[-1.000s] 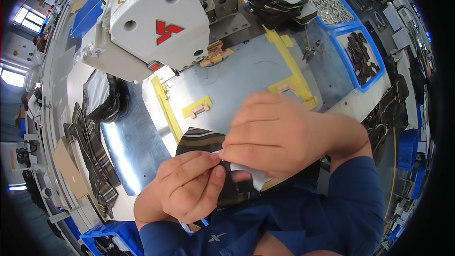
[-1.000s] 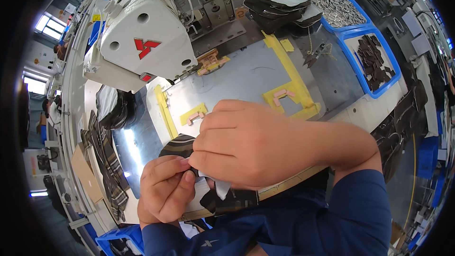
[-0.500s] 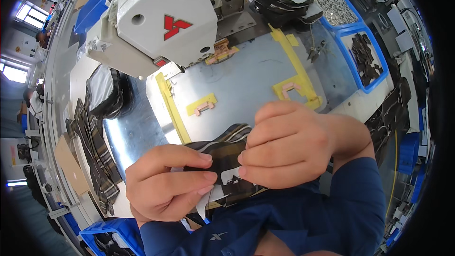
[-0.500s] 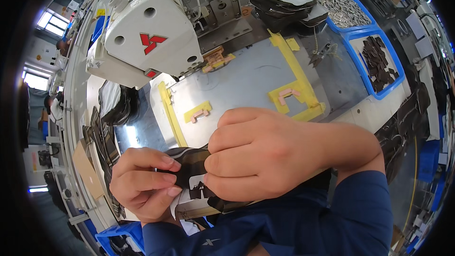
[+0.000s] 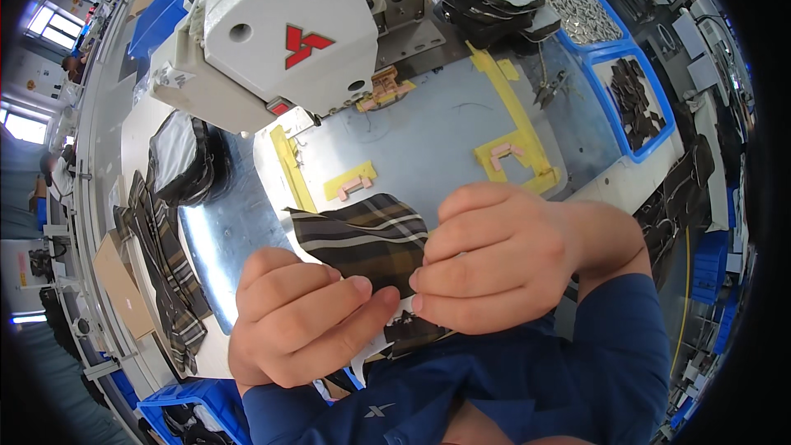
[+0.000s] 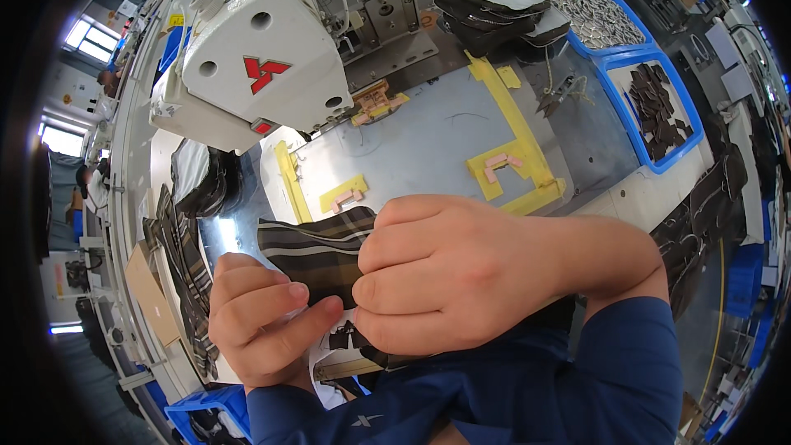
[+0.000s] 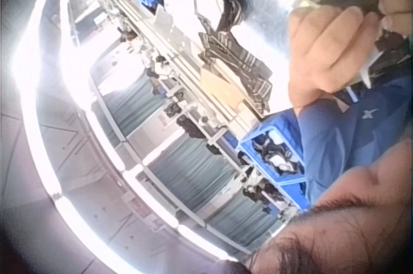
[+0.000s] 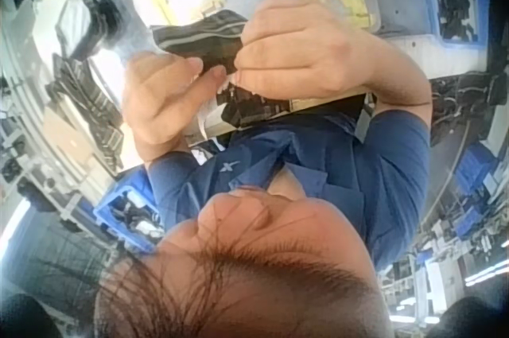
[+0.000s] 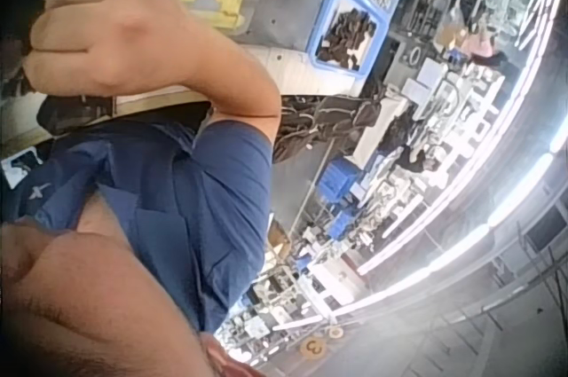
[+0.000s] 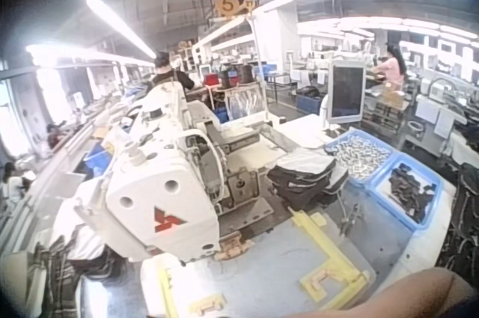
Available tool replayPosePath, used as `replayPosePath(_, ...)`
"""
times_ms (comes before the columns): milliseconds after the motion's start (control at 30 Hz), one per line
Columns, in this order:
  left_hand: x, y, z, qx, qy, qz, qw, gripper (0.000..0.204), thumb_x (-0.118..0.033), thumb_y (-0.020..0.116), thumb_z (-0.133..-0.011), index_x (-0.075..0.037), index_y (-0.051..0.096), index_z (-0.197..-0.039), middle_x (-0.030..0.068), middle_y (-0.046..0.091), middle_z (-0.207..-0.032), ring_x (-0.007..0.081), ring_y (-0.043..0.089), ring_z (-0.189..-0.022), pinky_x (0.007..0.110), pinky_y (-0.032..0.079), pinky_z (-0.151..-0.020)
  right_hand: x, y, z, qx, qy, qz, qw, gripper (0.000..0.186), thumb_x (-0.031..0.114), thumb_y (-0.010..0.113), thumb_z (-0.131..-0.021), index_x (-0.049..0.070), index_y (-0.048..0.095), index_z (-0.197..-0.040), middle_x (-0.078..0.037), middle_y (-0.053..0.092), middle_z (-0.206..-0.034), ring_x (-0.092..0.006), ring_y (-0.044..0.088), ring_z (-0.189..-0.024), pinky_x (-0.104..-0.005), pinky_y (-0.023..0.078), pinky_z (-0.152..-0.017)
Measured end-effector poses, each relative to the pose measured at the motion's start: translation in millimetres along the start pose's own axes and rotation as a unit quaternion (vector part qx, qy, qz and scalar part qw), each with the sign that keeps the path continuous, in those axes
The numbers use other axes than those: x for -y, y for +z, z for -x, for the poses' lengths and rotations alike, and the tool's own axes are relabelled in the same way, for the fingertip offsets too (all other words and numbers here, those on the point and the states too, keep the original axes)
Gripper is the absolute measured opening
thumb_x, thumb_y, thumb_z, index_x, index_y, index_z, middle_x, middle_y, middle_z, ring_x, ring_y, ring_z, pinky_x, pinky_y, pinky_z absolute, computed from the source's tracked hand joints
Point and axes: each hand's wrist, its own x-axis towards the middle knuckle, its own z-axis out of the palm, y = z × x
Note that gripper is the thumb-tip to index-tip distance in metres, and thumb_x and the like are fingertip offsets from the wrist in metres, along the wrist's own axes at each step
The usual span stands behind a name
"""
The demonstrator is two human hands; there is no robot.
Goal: The person operates an industrial sewing machine to stitch zippers onto black fabric pouches. They align the zipper tape with the fabric edge, guide the material under the presser foot, and sew along the seam. After stitching, they trim the thread and inspect the finished pouch before moving to the next unit.
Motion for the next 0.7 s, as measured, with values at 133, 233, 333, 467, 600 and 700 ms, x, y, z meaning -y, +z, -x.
replayPosePath(133, -4.8, 13.3, 4.0, -0.038, -0.02, 0.017, 0.999, 0.024, -0.003, 0.086, -0.065, -0.01, 0.076, -0.085, 0.007, 0.072, -0.101, 0.0252, 0.073, -0.08, 0.032, 0.053, -0.06, 0.5, 1.2, -1.6, -0.002, 0.0, -0.003, 1.0, 0.005, 0.006, 0.075, -0.086, 0.006, 0.077, -0.091, -0.006, 0.073, -0.094, -0.0185, 0.068, -0.079, -0.0322, 0.051, -0.068)
replayPosePath(233, -0.6, 11.2, 1.8, -0.025, -0.025, 0.087, 0.996, 0.021, 0.0, 0.085, -0.069, -0.003, 0.075, -0.087, 0.0142, 0.073, -0.107, 0.0285, 0.076, -0.082, 0.032, 0.06, -0.062, 1.3, 1.2, -0.9, -0.006, -0.001, -0.004, 1.0, 0.004, 0.006, 0.075, -0.087, 0.006, 0.077, -0.091, -0.006, 0.072, -0.093, -0.0184, 0.068, -0.079, -0.032, 0.051, -0.067)
replayPosePath(333, 4.5, 7.4, 2.5, -0.005, -0.006, 0.12, 0.993, 0.02, 0.004, 0.085, -0.074, 0.002, 0.074, -0.091, 0.0189, 0.074, -0.11, 0.029, 0.078, -0.085, 0.033, 0.063, -0.065, 0.3, 0.7, 0.1, -0.01, -0.002, -0.008, 1.0, 0.004, 0.007, 0.075, -0.088, 0.005, 0.077, -0.091, -0.006, 0.072, -0.092, -0.0185, 0.068, -0.079, -0.032, 0.051, -0.067)
replayPosePath(467, 9.6, 18.0, 8.9, -0.045, -0.006, 0.164, 0.985, 0.02, 0.002, 0.085, -0.078, 0.001, 0.075, -0.096, 0.0196, 0.075, -0.11, 0.0279, 0.078, -0.085, 0.033, 0.063, -0.064, -0.2, 0.0, -0.1, -0.013, 0.005, -0.016, 1.0, 0.006, 0.007, 0.073, -0.091, 0.004, 0.078, -0.094, -0.007, 0.072, -0.092, -0.019, 0.068, -0.078, -0.0328, 0.051, -0.067)
replayPosePath(600, 20.1, 23.3, 14.6, -0.021, -0.105, 0.285, 0.953, 0.023, -0.011, 0.084, -0.085, 0.002, 0.077, -0.102, 0.0192, 0.076, -0.107, 0.029, 0.078, -0.089, 0.035, 0.063, -0.072, -2.1, -3.5, 5.8, -0.008, 0.075, -0.048, 0.996, 0.01, 0.011, 0.077, -0.091, 0.005, 0.078, -0.099, -0.009, 0.072, -0.091, -0.0205, 0.069, -0.077, -0.034, 0.052, -0.066)
replayPosePath(700, 27.7, 28.3, 13.9, -0.051, -0.225, 0.387, 0.893, 0.03, -0.018, 0.082, -0.09, 0.005, 0.076, -0.108, 0.0172, 0.077, -0.104, 0.0267, 0.077, -0.09, 0.035, 0.061, -0.078, -3.8, 4.7, 10.4, -0.027, 0.227, -0.069, 0.971, 0.015, 0.015, 0.081, -0.09, 0.005, 0.077, -0.1, -0.01, 0.073, -0.09, -0.0229, 0.069, -0.076, -0.0356, 0.052, -0.066)
